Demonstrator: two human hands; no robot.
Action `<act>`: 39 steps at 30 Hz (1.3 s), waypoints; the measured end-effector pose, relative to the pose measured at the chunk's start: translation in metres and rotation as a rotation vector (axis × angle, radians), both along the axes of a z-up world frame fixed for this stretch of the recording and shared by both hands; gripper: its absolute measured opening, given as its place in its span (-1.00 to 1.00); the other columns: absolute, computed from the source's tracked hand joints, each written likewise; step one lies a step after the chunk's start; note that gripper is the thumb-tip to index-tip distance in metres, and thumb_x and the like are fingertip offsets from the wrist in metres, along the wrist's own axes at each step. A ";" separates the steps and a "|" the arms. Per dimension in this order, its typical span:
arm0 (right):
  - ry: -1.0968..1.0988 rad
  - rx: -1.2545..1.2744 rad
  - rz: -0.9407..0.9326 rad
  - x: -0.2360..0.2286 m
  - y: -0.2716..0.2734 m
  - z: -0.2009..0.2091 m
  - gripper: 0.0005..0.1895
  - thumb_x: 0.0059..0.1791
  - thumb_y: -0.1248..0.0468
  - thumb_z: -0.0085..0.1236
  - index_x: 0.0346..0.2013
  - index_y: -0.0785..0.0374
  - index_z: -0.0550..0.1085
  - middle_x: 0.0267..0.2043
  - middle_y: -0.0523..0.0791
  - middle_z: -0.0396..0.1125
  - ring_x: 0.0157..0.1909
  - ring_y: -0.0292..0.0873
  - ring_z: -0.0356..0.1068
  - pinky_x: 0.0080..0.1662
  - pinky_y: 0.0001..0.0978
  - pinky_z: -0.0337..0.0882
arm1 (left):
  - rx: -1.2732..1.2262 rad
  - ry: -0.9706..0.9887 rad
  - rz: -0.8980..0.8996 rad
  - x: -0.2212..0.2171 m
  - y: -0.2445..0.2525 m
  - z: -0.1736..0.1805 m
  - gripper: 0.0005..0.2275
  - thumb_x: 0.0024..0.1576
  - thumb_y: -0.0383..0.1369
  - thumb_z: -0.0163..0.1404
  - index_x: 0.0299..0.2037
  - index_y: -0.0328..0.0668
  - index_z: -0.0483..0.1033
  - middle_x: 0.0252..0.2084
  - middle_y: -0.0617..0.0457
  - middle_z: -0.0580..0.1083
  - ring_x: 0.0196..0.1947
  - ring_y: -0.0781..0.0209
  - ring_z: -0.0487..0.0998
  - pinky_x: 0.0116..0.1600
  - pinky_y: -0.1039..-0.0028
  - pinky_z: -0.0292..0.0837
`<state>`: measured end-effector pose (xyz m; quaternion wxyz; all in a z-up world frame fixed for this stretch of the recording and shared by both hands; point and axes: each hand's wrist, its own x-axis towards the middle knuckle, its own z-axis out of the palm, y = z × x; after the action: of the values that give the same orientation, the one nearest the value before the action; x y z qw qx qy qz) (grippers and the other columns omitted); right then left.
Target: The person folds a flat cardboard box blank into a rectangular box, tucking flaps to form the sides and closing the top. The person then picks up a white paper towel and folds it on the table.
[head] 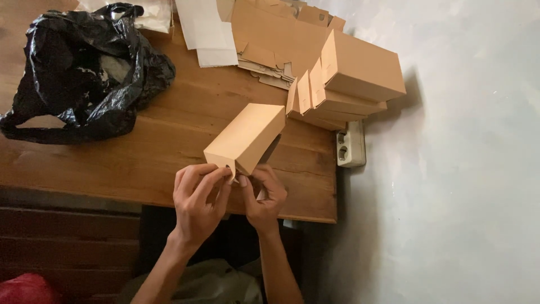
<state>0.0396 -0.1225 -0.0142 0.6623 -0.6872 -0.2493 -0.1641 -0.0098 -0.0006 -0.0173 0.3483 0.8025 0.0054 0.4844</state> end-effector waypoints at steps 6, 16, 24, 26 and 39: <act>-0.007 -0.004 -0.003 0.000 -0.001 -0.004 -0.90 -0.06 0.50 0.27 -0.26 0.37 0.63 -0.36 0.01 0.48 -0.29 -0.10 0.48 -0.19 -0.22 0.49 | 0.008 -0.006 0.006 0.001 -0.001 -0.006 -0.89 0.02 -0.56 0.26 -0.31 -0.18 0.63 -0.37 0.15 0.47 -0.20 0.20 0.60 0.01 0.40 0.44; 0.032 0.009 -0.021 -0.001 0.000 -0.006 -0.88 -0.09 0.52 0.30 -0.26 0.38 0.64 -0.35 0.00 0.51 -0.28 -0.15 0.49 -0.17 -0.21 0.52 | -0.006 -0.034 0.031 0.001 -0.002 0.002 -0.89 0.01 -0.56 0.28 -0.33 -0.18 0.65 -0.34 0.11 0.51 -0.26 0.20 0.60 -0.01 0.40 0.47; 0.039 0.083 -0.007 -0.001 0.001 -0.002 -0.92 -0.11 0.53 0.32 -0.36 0.40 0.58 -0.43 -0.01 0.49 -0.33 -0.20 0.47 -0.19 -0.28 0.51 | -0.072 -0.099 0.020 -0.001 0.001 0.007 -0.86 -0.03 -0.56 0.32 -0.36 -0.08 0.71 -0.37 0.16 0.59 -0.40 0.22 0.60 -0.04 0.42 0.49; 0.035 0.085 0.000 -0.001 0.001 -0.002 -0.92 -0.12 0.52 0.34 -0.37 0.41 0.58 -0.43 -0.01 0.49 -0.33 -0.20 0.47 -0.20 -0.28 0.51 | -0.067 -0.105 0.037 0.001 0.001 0.003 -0.87 -0.04 -0.55 0.33 -0.37 -0.08 0.71 -0.38 0.17 0.58 -0.41 0.24 0.60 -0.05 0.42 0.49; 0.000 0.036 -0.006 0.001 -0.005 -0.015 -0.94 -0.10 0.47 0.33 -0.35 0.39 0.60 -0.40 0.02 0.49 -0.35 -0.13 0.47 -0.23 -0.26 0.47 | -0.023 -0.153 0.070 0.003 -0.008 0.014 -0.87 -0.06 -0.55 0.35 -0.40 -0.17 0.67 -0.45 0.16 0.52 -0.50 0.27 0.53 -0.14 0.46 0.49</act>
<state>0.0410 -0.1275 -0.0292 0.6740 -0.6761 -0.2441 -0.1704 -0.0070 -0.0086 -0.0033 0.3395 0.7585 0.0125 0.5562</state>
